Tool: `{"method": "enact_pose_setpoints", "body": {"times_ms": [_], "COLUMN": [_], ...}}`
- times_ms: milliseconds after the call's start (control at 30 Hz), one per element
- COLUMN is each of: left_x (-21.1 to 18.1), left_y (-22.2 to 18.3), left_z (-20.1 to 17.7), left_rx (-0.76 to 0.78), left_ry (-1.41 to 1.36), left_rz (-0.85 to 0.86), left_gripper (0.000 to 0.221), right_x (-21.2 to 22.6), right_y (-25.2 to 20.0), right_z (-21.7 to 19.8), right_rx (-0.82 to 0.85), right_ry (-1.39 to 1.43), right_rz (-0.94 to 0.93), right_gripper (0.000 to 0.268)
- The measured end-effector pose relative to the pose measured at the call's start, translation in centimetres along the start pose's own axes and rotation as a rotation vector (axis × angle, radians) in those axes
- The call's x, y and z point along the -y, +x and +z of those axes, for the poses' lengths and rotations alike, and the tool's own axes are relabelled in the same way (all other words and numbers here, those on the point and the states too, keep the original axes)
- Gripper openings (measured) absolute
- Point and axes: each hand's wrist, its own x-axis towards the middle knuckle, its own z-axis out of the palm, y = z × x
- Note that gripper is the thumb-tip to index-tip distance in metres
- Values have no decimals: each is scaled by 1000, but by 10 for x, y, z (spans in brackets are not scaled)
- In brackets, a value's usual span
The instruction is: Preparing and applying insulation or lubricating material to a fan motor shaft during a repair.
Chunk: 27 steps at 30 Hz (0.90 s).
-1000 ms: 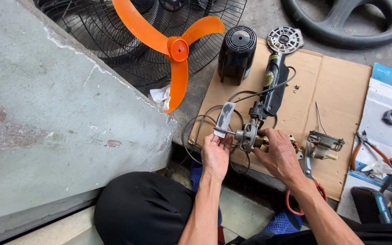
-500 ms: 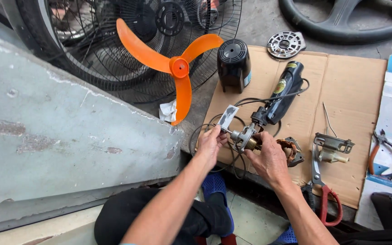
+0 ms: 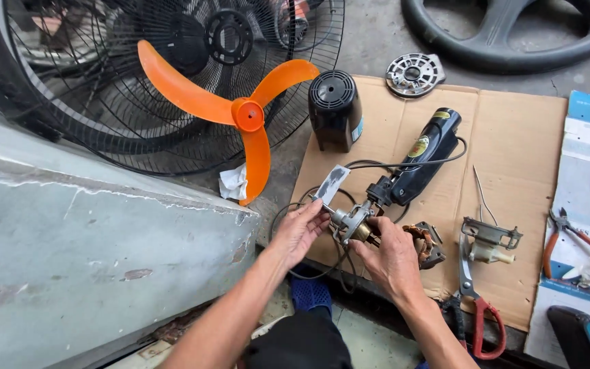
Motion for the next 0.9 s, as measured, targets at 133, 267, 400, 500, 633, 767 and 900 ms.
{"method": "enact_pose_setpoints", "body": {"times_ms": [133,267,400,500,633,767,900], "left_x": [9,7,23,27,16,10,-3], "left_y": [-19,-39,-32,-29,-40,-45,-53], "left_z": [17,30,31,35,44,46,40], "left_rx": [15,49,44,-26,-82,-34,63], "left_ry": [-174,-163,-80,-90,-10,-33,-210], "left_rz": [-13,80,165,238,276,246,89], "left_gripper": [37,37,41,39,31,35,62], "right_x": [3,26,35,35,30,30,25], "right_y": [1,-1,-4,-4,-7,-10,-9], "right_z": [-9,-24,-30,-29,-31,-34,-35], "right_rx": [73,107,129,117,103,89,88], "right_ry": [66,127,144,136,142,156,141], "right_rz": [139,192,265,264,251,245,242], "right_gripper": [61,60,61,60,62,64,63]}}
